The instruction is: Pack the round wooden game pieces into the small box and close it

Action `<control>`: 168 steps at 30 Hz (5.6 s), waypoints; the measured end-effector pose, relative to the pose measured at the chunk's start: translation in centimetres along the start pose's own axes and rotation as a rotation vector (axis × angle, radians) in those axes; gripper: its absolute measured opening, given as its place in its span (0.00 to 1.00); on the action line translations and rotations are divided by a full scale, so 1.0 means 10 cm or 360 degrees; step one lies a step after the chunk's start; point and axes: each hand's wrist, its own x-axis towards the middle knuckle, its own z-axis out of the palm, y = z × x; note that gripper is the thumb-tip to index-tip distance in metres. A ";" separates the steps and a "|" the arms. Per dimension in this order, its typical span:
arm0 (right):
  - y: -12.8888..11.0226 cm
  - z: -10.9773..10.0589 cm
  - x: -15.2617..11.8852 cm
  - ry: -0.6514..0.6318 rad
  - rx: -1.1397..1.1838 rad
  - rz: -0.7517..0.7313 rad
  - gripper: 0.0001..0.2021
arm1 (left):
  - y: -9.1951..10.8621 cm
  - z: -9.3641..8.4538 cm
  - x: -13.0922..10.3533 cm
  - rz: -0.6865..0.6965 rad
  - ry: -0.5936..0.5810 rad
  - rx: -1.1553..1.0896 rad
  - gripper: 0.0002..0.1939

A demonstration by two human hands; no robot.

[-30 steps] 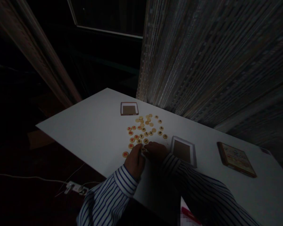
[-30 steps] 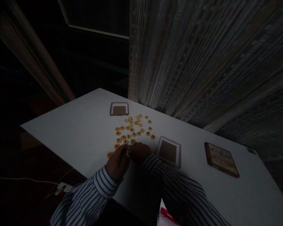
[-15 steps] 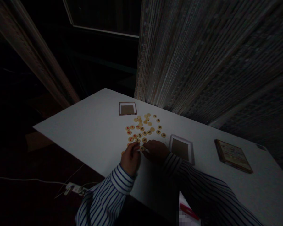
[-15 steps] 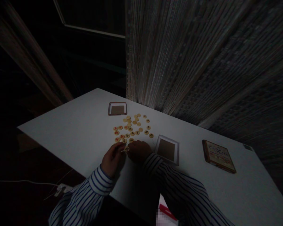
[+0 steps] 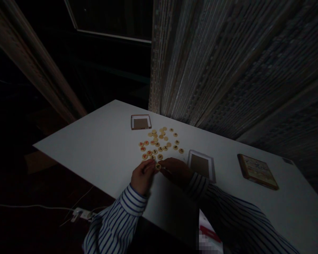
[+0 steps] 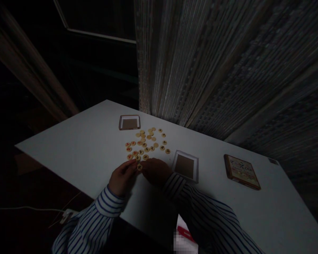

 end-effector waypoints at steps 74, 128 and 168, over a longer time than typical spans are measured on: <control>0.33 -0.49 -0.93 0.0952 0.0723 -0.0089 0.09 | -0.04 0.85 -0.37 -0.0418 -0.0782 -0.0308 0.15; 0.83 -0.64 -1.23 0.1070 0.0160 -0.0001 0.07 | -0.31 1.40 -0.21 -0.0056 -0.0935 0.0226 0.13; 1.00 -0.62 -1.38 0.0221 0.0051 0.0382 0.07 | -0.63 1.19 0.13 0.0727 -0.0410 0.0965 0.09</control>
